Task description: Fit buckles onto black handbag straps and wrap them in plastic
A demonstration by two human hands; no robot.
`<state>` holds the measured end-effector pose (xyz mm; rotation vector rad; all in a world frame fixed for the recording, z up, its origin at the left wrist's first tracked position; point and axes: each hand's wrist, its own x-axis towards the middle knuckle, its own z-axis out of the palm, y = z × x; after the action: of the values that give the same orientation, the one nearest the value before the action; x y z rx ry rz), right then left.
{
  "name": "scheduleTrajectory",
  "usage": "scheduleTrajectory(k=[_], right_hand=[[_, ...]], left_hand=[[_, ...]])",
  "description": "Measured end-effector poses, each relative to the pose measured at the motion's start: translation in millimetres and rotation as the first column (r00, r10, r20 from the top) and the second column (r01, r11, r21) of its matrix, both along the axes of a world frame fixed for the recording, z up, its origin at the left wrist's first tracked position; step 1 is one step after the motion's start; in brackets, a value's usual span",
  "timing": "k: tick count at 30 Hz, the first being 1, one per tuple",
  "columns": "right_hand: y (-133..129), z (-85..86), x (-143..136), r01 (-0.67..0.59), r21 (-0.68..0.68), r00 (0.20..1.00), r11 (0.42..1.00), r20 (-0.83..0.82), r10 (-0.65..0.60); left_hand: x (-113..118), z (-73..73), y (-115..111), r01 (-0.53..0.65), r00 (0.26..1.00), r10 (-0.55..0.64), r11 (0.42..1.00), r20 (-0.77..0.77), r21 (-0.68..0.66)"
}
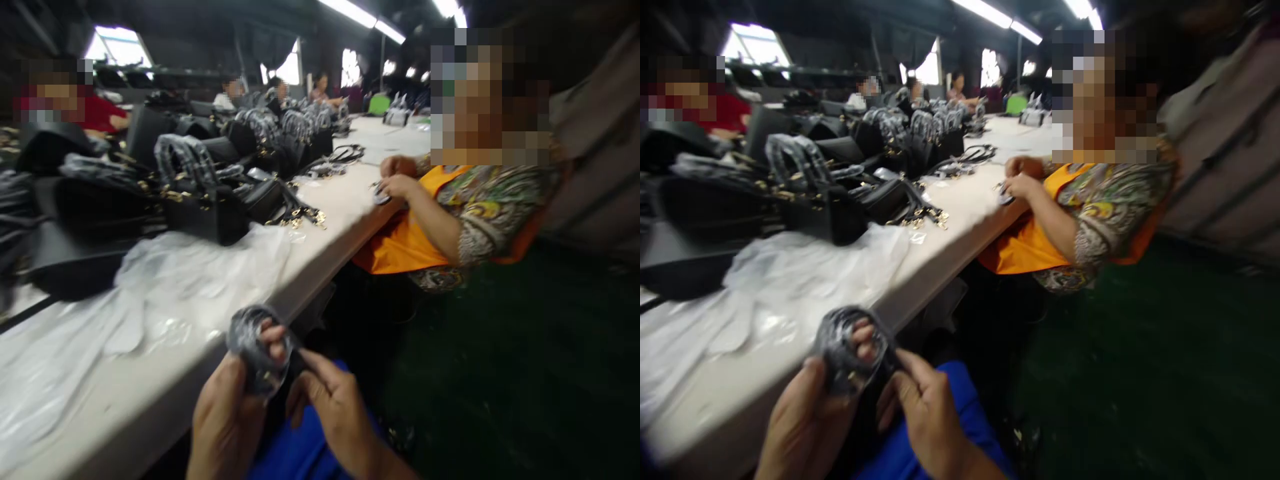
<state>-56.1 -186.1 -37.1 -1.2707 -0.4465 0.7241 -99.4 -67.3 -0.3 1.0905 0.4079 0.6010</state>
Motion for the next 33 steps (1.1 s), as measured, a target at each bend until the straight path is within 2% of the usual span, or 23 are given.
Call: scheduleTrajectory(k=[4,7,11,14,16,18,20,23,25,28,30,31,33], right_hand=[[4,-1.9,4,-0.052,-0.012,0.997,0.999,-0.055,0.051],[4,-5.3,3,-0.135,-0.021,0.979,0.991,-0.158,0.13],[6,-11.8,-2,-0.151,-0.011,0.963,0.988,-0.228,0.144],[8,-13.3,-6,-0.164,0.026,0.941,0.986,-0.295,0.164],[8,-13.8,-9,-0.18,0.051,0.923,0.982,-0.336,0.186],[7,-16.6,-10,-0.204,0.05,0.912,0.978,-0.353,0.208],[6,-23.1,-8,-0.22,0.013,0.922,0.975,-0.323,0.212],[4,-35.7,-2,-0.182,-0.045,0.97,0.982,-0.174,0.171],[1,-40.2,1,-0.143,-0.111,0.99,0.983,-0.026,0.141],[-4,-34.4,-3,-0.162,-0.196,0.978,0.967,0.096,0.184],[-5,-24.8,-11,-0.239,-0.174,0.966,0.955,0.059,0.252],[-5,-20.1,-16,-0.277,-0.152,0.959,0.949,0.021,0.283],[-3,-13.9,-23,-0.305,-0.131,0.952,0.943,-0.062,0.3]], left_hand=[[-13,-10.4,8,0.0,1.0,0.0,0.999,0.027,-0.035],[-16,-21.8,7,0.04,0.999,-0.036,0.99,-0.035,0.135],[-20,-35.7,3,0.1,0.988,-0.044,0.909,-0.146,0.404],[-23,-41.7,6,0.167,0.975,-0.066,0.847,-0.212,0.505],[-24,-42.9,9,0.224,0.96,-0.094,0.822,-0.264,0.523],[-25,-42.0,12,0.257,0.947,-0.121,0.84,-0.297,0.478],[-26,-38.9,12,0.269,0.942,-0.161,0.888,-0.295,0.374],[-31,-29.1,7,0.305,0.94,-0.276,0.943,-0.202,0.134],[-35,-18.8,5,0.328,0.941,-0.329,0.944,-0.083,-0.029],[-41,-3.6,5,0.267,0.964,-0.265,0.948,0.033,-0.174],[-42,0.0,5,0.168,0.986,-0.166,0.968,0.024,-0.185],[-42,-1.1,5,0.128,0.992,-0.128,0.981,0.006,-0.148],[-43,-8.4,3,0.099,0.995,-0.098,0.994,-0.03,0.036]])
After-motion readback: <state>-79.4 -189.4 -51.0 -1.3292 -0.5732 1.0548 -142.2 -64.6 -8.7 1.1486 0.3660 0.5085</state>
